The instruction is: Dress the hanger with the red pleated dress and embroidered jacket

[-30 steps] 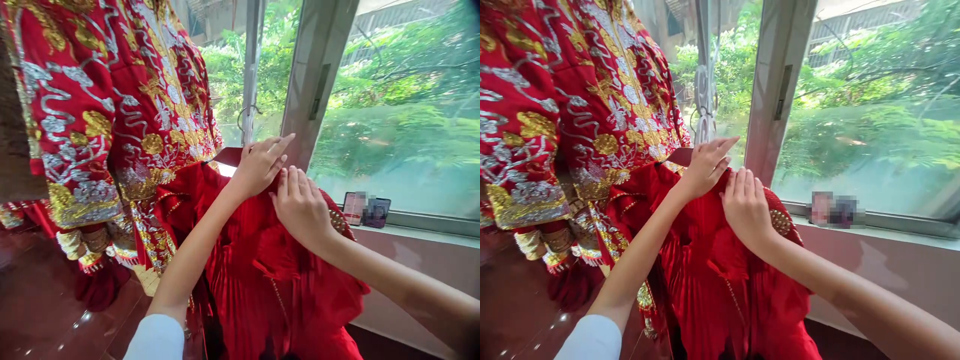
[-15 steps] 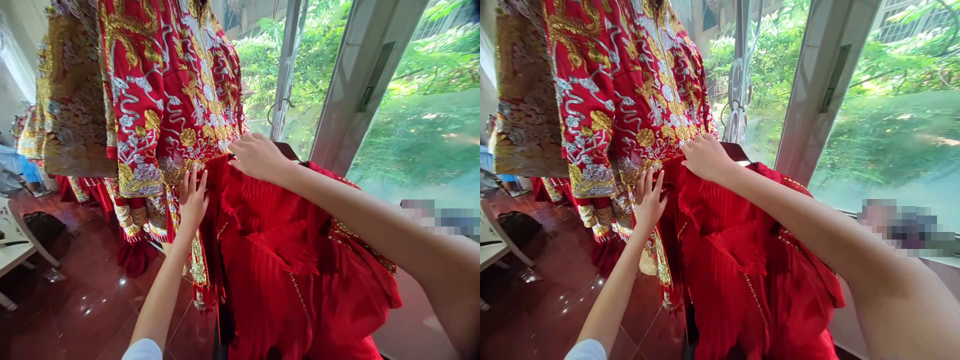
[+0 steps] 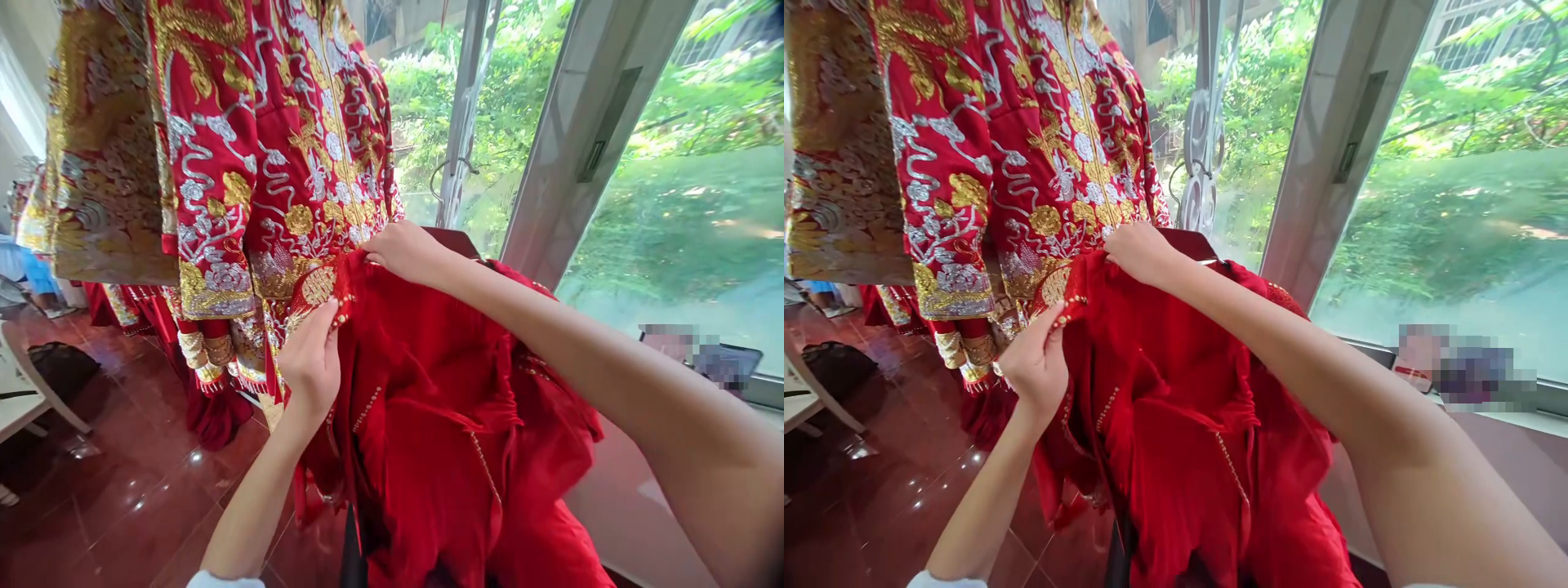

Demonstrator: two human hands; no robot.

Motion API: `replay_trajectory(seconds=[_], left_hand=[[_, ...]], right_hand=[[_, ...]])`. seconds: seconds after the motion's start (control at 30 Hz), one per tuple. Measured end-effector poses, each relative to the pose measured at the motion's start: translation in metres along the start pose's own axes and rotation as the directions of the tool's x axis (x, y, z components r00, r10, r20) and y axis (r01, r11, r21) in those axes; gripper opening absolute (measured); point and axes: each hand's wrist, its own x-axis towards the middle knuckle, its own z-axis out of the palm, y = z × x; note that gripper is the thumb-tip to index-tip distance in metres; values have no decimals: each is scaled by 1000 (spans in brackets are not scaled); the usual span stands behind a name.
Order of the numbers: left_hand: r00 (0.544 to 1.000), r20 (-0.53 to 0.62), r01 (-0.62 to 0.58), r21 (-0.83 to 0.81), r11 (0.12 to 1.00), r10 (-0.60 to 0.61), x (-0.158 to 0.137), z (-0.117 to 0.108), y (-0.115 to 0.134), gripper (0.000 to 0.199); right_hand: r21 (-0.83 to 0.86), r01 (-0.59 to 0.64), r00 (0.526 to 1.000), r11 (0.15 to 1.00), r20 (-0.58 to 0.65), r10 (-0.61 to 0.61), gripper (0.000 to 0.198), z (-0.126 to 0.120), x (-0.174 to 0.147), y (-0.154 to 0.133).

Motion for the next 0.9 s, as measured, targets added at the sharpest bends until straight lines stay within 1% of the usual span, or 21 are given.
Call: replay_trajectory(seconds=[0.07,0.13,0.2,0.23,0.27,0.3,0.33,0.37,0.4,0.43,0.47,0.5,0.53,0.57,0.6,0.63,0.7,0.77,0.8,0.83,0.9], left_hand=[[994,93,-65,33,997,62,-27,16,-9,34],[976,209,-80,72,994,64,-49,29,-20,40],[965,262,-43,94,995,17,-61,34,-23,43],[968,251,-26,94,995,1,-63,33,-20,45],[976,217,-26,90,996,6,-64,29,-15,46],[985,170,-45,90,995,29,-64,24,-7,46],[992,114,-71,99,993,59,-63,19,3,45],[994,73,-87,108,990,79,-62,14,13,41],[996,58,-80,108,991,74,-60,11,23,33],[996,85,-40,102,994,31,-58,9,32,25],[987,154,34,101,994,-49,-54,11,39,20],[954,258,123,121,985,-151,-50,14,44,22],[894,369,202,169,965,-252,-44,20,46,28],[818,464,252,243,937,-340,-38,26,47,35],[744,528,268,326,907,-410,-31,33,46,41],[685,567,260,396,881,-457,-25,39,45,44],[617,617,216,464,859,-488,-14,47,43,42],[576,675,173,450,876,-461,-8,46,44,35],[562,705,159,421,893,-433,-6,43,47,33],[553,728,154,388,909,-405,-5,39,51,32],[546,753,161,334,929,-366,-2,30,59,31]], right_hand=[[-4,-25,1000,1000,-9,25,31,3,-2,-2],[34,-28,998,999,-62,30,33,6,-9,-6],[104,-27,980,994,-195,47,36,6,-28,-14],[138,-53,956,989,-280,90,37,5,-42,-19],[169,-109,916,979,-366,165,37,4,-60,-26],[201,-204,856,958,-438,274,36,4,-81,-33],[235,-334,777,913,-480,408,33,5,-104,-40],[270,-467,677,842,-503,537,30,8,-127,-47],[301,-588,588,751,-477,653,28,13,-148,-54],[321,-693,502,645,-427,752,27,20,-168,-60],[326,-779,426,536,-352,833,28,30,-185,-64],[312,-844,361,436,-270,893,32,41,-198,-67],[277,-890,320,363,-187,929,38,52,-207,-68],[229,-918,306,324,-111,946,41,63,-213,-68],[180,-931,316,319,-46,948,40,72,-217,-67],[144,-930,343,339,9,939,36,79,-219,-66],[162,-897,427,411,78,901,34,82,-220,-61],[311,-817,531,485,80,843,40,71,-215,-56],[398,-761,576,513,48,816,44,63,-210,-55],[463,-705,604,537,-5,797,47,53,-203,-53],[492,-649,615,580,-110,781,50,32,-184,-50]])
